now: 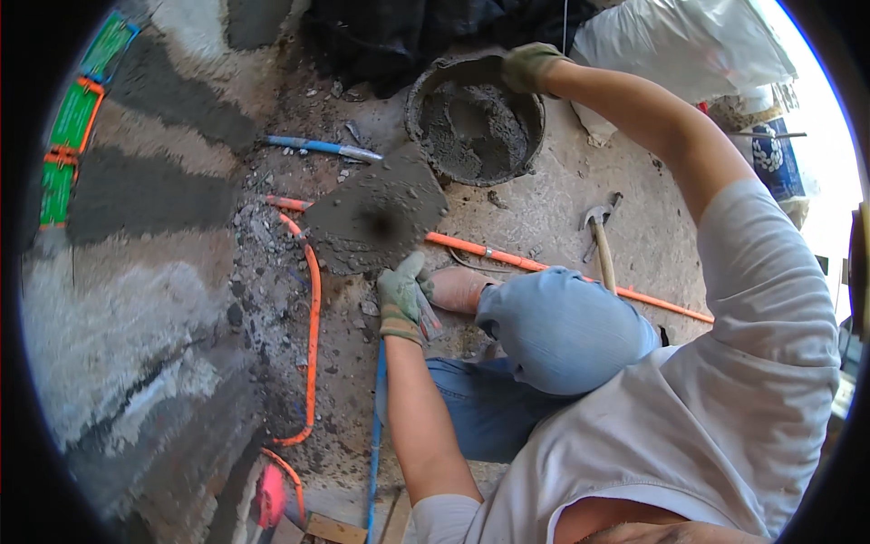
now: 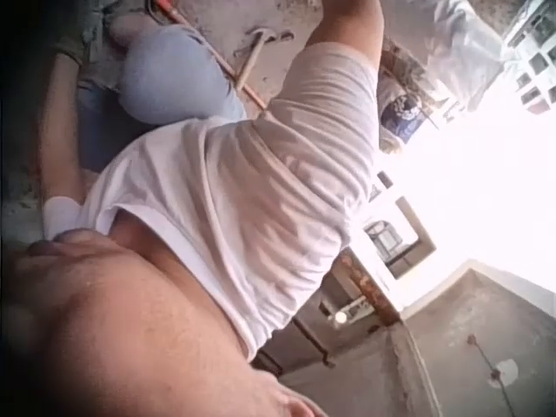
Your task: Plastering a wall with cement mortar using a trowel and hawk.
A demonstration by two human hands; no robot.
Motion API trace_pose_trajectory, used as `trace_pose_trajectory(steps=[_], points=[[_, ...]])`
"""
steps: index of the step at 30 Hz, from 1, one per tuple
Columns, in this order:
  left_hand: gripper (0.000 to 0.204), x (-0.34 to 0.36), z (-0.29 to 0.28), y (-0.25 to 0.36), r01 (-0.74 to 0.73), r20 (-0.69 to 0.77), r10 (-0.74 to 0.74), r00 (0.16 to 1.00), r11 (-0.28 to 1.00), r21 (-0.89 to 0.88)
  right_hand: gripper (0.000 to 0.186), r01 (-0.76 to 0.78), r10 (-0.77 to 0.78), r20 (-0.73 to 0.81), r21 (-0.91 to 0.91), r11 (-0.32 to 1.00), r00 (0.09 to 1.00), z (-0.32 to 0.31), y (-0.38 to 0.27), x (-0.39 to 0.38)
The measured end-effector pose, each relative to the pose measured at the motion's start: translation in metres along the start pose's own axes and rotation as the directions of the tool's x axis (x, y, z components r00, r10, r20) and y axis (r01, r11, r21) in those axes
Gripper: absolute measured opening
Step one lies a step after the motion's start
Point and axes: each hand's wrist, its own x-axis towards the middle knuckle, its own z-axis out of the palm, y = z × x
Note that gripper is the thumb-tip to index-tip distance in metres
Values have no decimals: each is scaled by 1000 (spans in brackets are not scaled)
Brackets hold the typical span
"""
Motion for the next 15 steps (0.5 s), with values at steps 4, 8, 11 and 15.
trace_pose_trajectory(steps=[4, 8, 11, 15], points=[[22, 13, -15, -5, 60, 99, -85, 992, 972, 229, 24, 125, -129, -23, -134, 983, 991, 23, -65, -3], [22, 27, -26, -16, 66, 64, -87, 994, 956, 285, 27, 280, -216, 218, -325, 903, 952, 20, -42, -16], [21, 33, -24, -24, 110, 33, -130, 991, 931, 347, 29, 166, -146, 129, -159, 973, 981, 14, -27, -26], [20, 39, -17, -24, 53, 23, -66, 998, 928, 370, 32, 289, -284, 315, 31, 957, 906, 24, -37, -49]])
